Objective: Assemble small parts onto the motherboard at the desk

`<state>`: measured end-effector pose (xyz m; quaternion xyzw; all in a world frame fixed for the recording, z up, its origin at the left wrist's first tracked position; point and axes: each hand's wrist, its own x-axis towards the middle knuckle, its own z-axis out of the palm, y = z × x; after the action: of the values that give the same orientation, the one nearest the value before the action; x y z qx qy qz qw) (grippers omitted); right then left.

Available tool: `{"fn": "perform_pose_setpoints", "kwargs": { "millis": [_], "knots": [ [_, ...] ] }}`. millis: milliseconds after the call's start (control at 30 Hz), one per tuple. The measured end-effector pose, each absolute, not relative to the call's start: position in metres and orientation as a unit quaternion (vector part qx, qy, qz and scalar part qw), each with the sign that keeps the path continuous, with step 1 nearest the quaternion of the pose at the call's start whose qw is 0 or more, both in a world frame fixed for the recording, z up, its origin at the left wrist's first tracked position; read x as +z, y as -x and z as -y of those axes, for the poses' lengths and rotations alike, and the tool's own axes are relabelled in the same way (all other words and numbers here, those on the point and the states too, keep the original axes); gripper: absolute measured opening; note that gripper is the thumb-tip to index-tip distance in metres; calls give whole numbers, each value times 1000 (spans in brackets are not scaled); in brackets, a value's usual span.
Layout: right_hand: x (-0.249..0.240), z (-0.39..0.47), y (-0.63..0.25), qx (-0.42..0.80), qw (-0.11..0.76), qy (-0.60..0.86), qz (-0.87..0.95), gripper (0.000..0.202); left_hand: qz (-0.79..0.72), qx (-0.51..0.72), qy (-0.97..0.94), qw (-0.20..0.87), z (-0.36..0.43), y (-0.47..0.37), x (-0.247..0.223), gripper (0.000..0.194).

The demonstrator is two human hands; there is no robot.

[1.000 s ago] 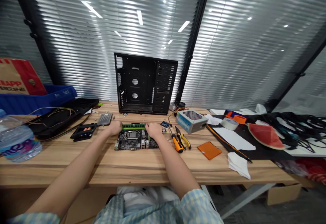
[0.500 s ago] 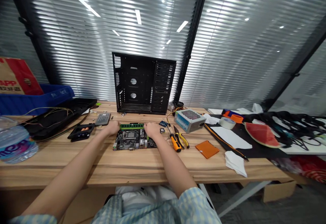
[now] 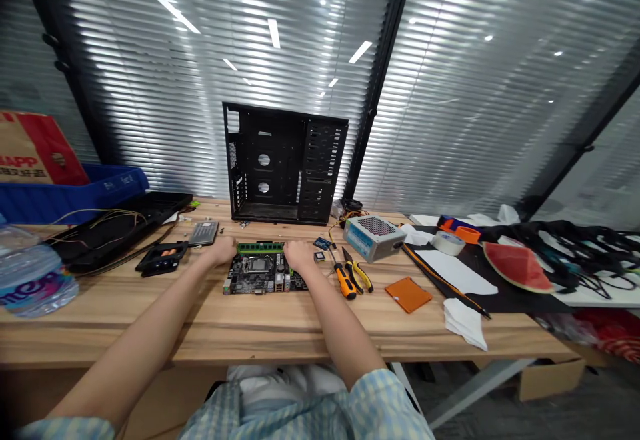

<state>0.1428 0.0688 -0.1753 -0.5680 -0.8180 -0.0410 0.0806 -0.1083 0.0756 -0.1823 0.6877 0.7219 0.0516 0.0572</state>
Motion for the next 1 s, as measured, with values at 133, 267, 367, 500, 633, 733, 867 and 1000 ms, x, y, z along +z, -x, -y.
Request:
{"fn": "perform_pose_setpoints", "kwargs": {
  "millis": [133, 267, 367, 500, 633, 733, 867, 1000],
  "knots": [
    [-175, -67, -143, -39, 73, 564, 822, 46, -719, 54, -690, 63, -77, 109, -184, 35],
    [-175, -67, -143, -34, 66, 562, 824, 40, -716, 58, -692, 66, -78, 110, -187, 34],
    [-176, -68, -143, -31, 62, 559, 826, 38, -720, 62, -688, 61, -79, 111, -188, 36],
    [-176, -69, -143, -28, 61, 557, 828, 37, -724, 67, -684, 57, -79, 111, -188, 37],
    [-176, -70, -143, -26, 65, 554, 829, 39, -727, 71, -681, 55, -77, 110, -188, 38],
    [-176, -71, -143, -23, 71, 558, 826, 42, -730, 72, -677, 53, -76, 110, -187, 38],
    [-176, -72, -142, -17, 77, 563, 822, 43, -731, 71, -676, 53, -76, 109, -186, 38],
    [-178, -74, -143, -11, 84, 562, 823, 42, -731, 66, -678, 51, -75, 109, -184, 38]
  ]
}}
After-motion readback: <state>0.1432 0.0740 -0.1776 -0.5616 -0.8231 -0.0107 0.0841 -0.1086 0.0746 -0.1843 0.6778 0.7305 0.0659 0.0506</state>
